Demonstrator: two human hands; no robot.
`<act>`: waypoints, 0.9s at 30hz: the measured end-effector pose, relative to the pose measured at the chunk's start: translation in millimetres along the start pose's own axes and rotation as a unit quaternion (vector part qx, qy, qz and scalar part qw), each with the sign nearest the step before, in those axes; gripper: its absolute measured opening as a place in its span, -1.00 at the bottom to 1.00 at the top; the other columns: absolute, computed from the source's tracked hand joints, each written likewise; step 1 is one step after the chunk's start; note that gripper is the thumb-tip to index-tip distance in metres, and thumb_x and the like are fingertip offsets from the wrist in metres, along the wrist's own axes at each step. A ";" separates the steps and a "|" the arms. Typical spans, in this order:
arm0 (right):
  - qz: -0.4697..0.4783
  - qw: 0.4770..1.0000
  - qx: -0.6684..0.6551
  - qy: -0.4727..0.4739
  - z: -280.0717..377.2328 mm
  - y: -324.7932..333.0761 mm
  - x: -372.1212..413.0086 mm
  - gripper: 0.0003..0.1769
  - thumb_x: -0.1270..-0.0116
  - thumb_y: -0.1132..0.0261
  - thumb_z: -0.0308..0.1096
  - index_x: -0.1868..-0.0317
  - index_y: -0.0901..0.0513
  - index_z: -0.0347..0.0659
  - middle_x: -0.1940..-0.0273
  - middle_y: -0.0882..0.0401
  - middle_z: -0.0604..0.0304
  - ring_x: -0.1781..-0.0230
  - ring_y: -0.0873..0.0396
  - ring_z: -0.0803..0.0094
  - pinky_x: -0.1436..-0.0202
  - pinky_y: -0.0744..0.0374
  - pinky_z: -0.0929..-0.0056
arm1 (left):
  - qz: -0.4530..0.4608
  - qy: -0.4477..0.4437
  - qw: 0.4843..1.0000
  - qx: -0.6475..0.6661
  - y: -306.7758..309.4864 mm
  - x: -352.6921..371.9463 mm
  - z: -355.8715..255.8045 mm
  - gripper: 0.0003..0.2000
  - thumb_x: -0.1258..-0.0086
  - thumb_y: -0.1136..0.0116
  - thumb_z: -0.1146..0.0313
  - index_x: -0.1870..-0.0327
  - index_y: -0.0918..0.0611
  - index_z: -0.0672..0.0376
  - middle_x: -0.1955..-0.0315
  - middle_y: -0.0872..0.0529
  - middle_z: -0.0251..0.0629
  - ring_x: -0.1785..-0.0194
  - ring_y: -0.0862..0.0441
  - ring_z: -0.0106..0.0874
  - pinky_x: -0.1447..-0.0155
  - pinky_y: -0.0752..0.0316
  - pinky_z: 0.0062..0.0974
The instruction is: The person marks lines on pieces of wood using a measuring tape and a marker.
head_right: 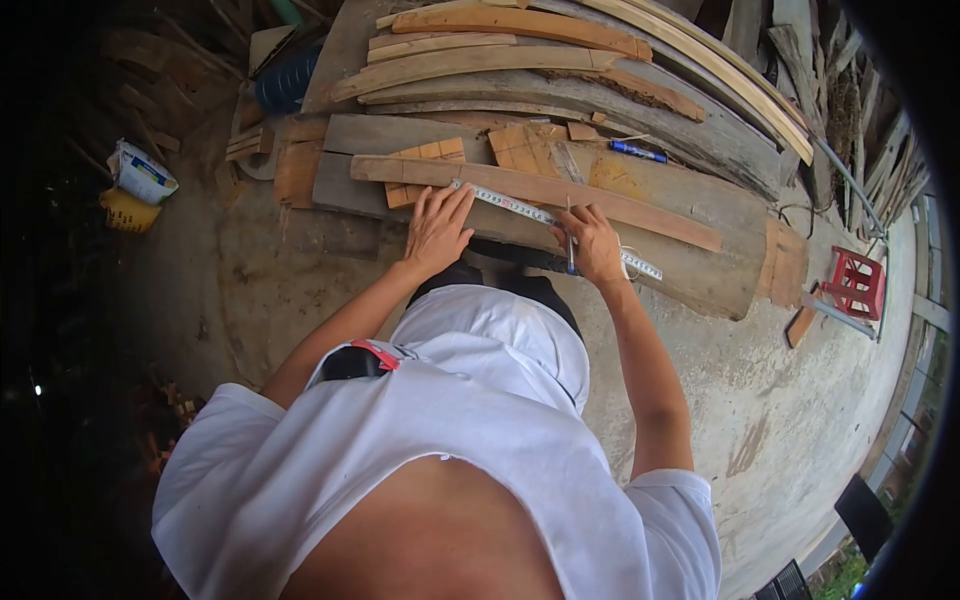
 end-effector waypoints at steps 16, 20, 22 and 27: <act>-0.024 0.999 -0.031 0.018 -42.8 -16.5 -12.7 -0.68 -0.36 -0.40 -0.27 -0.10 -0.74 -0.06 0.21 -0.52 0.04 0.13 -0.49 0.04 -0.02 -0.54 0.12 | 0.037 0.061 0.997 -0.032 -22.0 -13.0 -18.0 -0.23 -0.32 -0.34 0.22 -0.54 -0.31 0.27 -0.55 -0.30 -0.12 -0.61 -0.20 -0.22 -0.68 0.02 -0.06; -0.024 0.999 -0.026 0.007 -46.9 -21.4 -14.6 -0.66 -0.35 -0.40 -0.25 -0.12 -0.74 -0.04 0.21 -0.50 0.04 0.15 -0.48 0.06 -0.01 -0.54 0.12 | 0.035 0.065 0.997 -0.031 -23.3 -15.8 -15.6 -0.24 -0.33 -0.33 0.24 -0.54 -0.31 0.29 -0.55 -0.29 -0.10 -0.61 -0.20 -0.21 -0.68 0.00 -0.09; -0.023 0.999 -0.024 0.011 -48.1 -21.4 -15.5 -0.66 -0.35 -0.40 -0.25 -0.12 -0.74 -0.04 0.21 -0.49 0.04 0.15 -0.48 0.06 0.00 -0.54 0.12 | 0.036 0.072 0.996 -0.027 -25.2 -16.7 -15.9 -0.24 -0.33 -0.33 0.25 -0.53 -0.31 0.29 -0.55 -0.30 -0.10 -0.61 -0.20 -0.21 -0.67 -0.02 -0.10; -0.024 0.999 -0.024 0.020 -48.5 -22.1 -16.5 -0.65 -0.35 -0.40 -0.27 -0.14 -0.73 -0.06 0.21 -0.48 0.04 0.16 -0.47 0.07 0.01 -0.54 0.14 | 0.032 0.083 0.996 -0.025 -27.9 -17.0 -16.9 -0.26 -0.34 -0.33 0.25 -0.53 -0.32 0.28 -0.54 -0.30 -0.10 -0.60 -0.22 -0.20 -0.67 -0.04 -0.10</act>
Point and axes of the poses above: each hand's wrist, its own x-axis away from the middle knuckle, its own y-axis out of the back of the hand, z = x × y, the point moved 4 cm from there along -x, towards the middle knuckle
